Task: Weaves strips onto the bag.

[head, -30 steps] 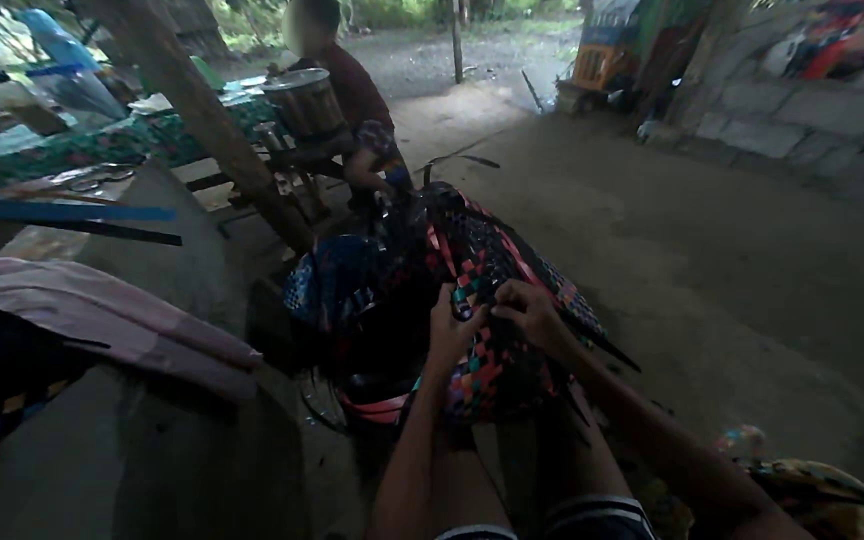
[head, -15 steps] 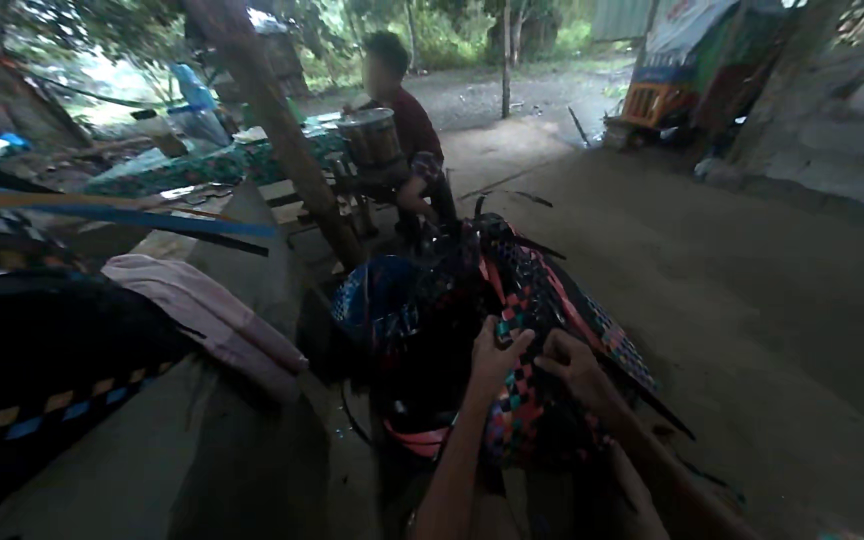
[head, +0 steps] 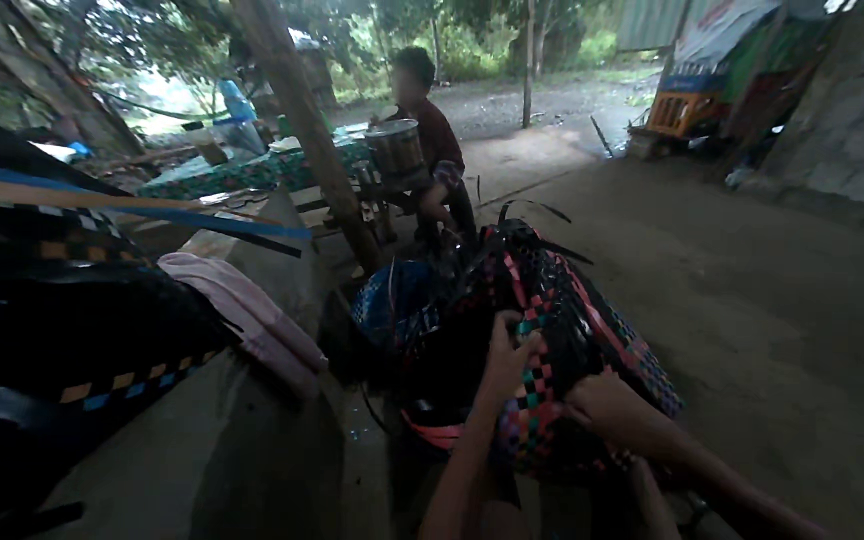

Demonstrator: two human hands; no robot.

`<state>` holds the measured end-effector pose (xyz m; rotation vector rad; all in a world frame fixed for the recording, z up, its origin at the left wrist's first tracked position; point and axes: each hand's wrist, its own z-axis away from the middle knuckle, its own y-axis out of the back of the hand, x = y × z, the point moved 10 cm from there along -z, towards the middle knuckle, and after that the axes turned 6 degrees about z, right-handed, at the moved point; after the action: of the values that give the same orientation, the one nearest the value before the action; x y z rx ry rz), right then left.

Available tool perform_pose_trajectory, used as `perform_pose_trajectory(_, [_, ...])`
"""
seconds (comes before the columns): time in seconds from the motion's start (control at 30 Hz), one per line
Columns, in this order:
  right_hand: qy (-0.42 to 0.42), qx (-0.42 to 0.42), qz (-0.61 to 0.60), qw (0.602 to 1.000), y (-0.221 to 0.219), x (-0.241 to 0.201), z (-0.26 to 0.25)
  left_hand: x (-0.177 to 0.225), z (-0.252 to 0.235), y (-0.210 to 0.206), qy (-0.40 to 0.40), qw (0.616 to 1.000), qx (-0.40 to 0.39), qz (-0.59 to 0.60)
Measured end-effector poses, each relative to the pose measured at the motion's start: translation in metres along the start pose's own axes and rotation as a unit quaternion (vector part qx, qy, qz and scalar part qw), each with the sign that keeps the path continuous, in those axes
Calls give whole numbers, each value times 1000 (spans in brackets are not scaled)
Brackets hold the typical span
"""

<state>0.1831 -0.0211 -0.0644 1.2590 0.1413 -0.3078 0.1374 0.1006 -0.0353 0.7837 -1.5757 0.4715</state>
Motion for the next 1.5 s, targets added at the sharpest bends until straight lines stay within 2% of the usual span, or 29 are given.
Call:
perform_pose_trajectory(0.07, [20,70,-106,992,19,0,3,12,2,8,-76,997,29,-3])
perform_pose_trajectory(0.17, [-20,229,-285,930,58,10,9,38,27,7,-241,956,138,-97])
perform_pose_trajectory(0.2, [-33,271,-320,907,67,15,7,41,36,2,-281,945,144,-85])
perform_pose_trajectory(0.23, [-43,294,-339,893,74,20,4,38,41,-4,-272,954,120,-36])
perform_pose_trajectory(0.27, [-51,296,-339,891,80,22,1,31,43,-9,-234,968,86,17])
perform_pose_trajectory(0.3, [-57,284,-326,900,84,21,-1,30,46,-11,-233,969,65,44])
perform_pose_trajectory(0.33, [-61,257,-311,913,84,18,-4,32,49,-13,-249,967,44,7])
perform_pose_trajectory(0.4, [-56,193,-288,936,73,12,-8,45,55,-12,-343,931,35,-117])
perform_pose_trajectory(0.43, [-49,169,-292,940,65,10,-8,50,56,-11,-382,910,23,-161])
perform_pose_trajectory(0.47, [-43,148,-303,941,57,9,-4,51,53,-9,-390,905,6,-171])
perform_pose_trajectory(0.57, [-22,151,-325,933,34,7,16,46,36,2,-315,941,-13,-123])
perform_pose_trajectory(0.67, [73,135,-323,934,28,-14,39,32,16,1,-138,976,-45,-161])
perform_pose_trajectory(0.73, [175,118,-313,926,34,-30,45,23,12,-9,-42,968,-89,-230])
perform_pose_trajectory(0.8, [227,146,-344,899,56,-29,43,21,16,-20,3,950,-132,-284])
perform_pose_trajectory(0.87, [216,224,-386,868,88,-11,34,30,21,-25,-51,951,-118,-282])
perform_pose_trajectory(0.93, [146,295,-388,861,117,14,24,38,27,-28,-123,957,-100,-242])
perform_pose_trajectory(1.07, [72,282,-403,868,138,28,4,43,35,-32,-189,955,-96,-207])
perform_pose_trajectory(1.17, [39,217,-333,917,132,19,-2,43,39,-36,-170,955,-107,-217])
perform_pose_trajectory(1.27, [89,195,-191,958,124,5,-2,41,40,-34,-113,961,-119,-224])
perform_pose_trajectory(1.33, [135,219,-176,950,119,3,0,40,40,-28,-118,964,-113,-212])
perform_pose_trajectory(1.43, [68,251,-291,921,128,22,4,44,40,-35,-130,957,-138,-221])
perform_pose_trajectory(1.5, [33,253,-306,917,130,27,2,44,40,-42,-112,952,-164,-234])
